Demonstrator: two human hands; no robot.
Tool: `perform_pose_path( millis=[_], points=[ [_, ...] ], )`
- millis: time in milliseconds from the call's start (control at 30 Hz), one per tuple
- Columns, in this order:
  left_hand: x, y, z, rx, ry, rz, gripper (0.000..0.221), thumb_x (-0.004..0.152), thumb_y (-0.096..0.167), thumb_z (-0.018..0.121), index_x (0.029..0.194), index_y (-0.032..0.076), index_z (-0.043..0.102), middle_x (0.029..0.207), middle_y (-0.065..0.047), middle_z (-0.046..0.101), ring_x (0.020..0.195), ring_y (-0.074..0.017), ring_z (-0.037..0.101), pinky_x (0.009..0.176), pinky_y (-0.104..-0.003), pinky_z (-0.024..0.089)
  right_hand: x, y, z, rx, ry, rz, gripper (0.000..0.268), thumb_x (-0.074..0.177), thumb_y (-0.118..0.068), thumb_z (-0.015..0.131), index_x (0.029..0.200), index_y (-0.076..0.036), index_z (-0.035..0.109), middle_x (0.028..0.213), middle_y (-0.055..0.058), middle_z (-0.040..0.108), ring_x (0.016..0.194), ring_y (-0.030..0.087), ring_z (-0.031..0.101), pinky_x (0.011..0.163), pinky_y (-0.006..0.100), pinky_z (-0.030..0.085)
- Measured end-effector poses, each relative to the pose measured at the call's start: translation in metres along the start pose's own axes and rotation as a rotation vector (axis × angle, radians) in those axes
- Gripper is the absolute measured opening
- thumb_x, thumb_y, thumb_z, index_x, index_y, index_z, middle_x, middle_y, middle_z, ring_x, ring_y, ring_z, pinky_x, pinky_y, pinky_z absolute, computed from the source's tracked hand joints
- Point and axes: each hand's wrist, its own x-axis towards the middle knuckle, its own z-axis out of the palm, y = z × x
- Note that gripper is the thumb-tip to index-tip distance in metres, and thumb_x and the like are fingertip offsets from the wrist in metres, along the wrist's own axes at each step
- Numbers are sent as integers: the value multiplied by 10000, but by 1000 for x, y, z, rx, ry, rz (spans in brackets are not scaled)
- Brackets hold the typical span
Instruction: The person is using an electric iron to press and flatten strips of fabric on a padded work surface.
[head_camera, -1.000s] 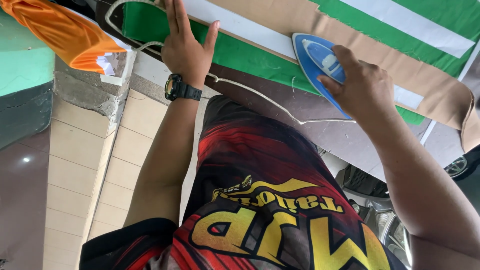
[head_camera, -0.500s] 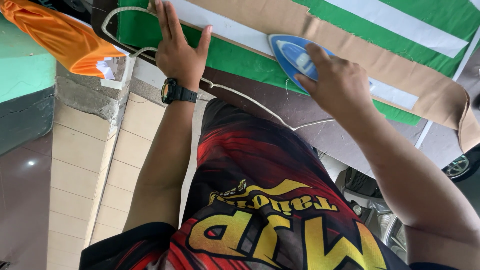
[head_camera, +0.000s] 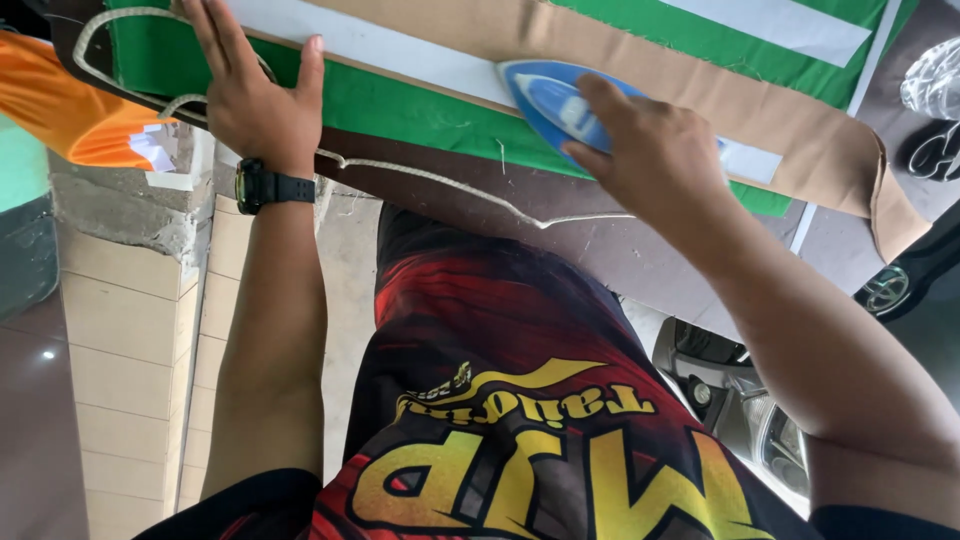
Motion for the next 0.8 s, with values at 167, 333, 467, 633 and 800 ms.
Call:
perform_pose_path(
  millis=[167, 333, 467, 633, 800],
  points=[
    [0, -3, 3, 13, 29, 9, 968, 1146, 843, 836, 1674, 238, 296, 1717, 57, 244, 1361, -223, 840, 863, -328, 714, -36, 53, 19, -28, 99, -30, 635, 1025, -559, 656, 1516, -177, 530, 866, 131, 733, 723, 402, 710, 537, 511, 526],
    [0, -7, 1, -49, 55, 18, 826, 1191, 788, 687, 1655, 206, 331, 1706, 65, 270, 1430, -234, 779, 854, -318, 741, -55, 75, 22, 5, 91, -16, 639, 1040, -539, 646, 1530, -147, 522, 880, 149, 729, 714, 397, 706, 568, 513, 528],
    [-1, -8, 1, -125, 79, -5, 748, 1217, 684, 691, 1665, 248, 280, 1707, 63, 275, 1535, -212, 594, 1004, -343, 773, -62, 89, 31, -50, 82, 8, 664, 1020, -571, 649, 1544, -185, 519, 863, 140, 740, 705, 401, 712, 574, 505, 529],
    [17, -13, -15, -882, 239, -462, 617, 1040, 568, 659, 1442, 108, 573, 1489, -114, 626, 1410, -274, 617, 1175, -421, 571, -70, 103, 31, 10, 92, -54, 648, 1033, -518, 641, 1545, -139, 522, 847, 158, 707, 690, 383, 688, 629, 492, 531],
    [41, 10, -91, -1229, 245, -913, 791, 632, 644, 681, 1063, -8, 802, 1168, -218, 852, 435, -119, 510, 407, -273, 461, -86, 127, 34, -115, 83, -3, 686, 1027, -629, 565, 1564, -202, 537, 902, 121, 745, 728, 367, 723, 574, 464, 540]
  ],
)
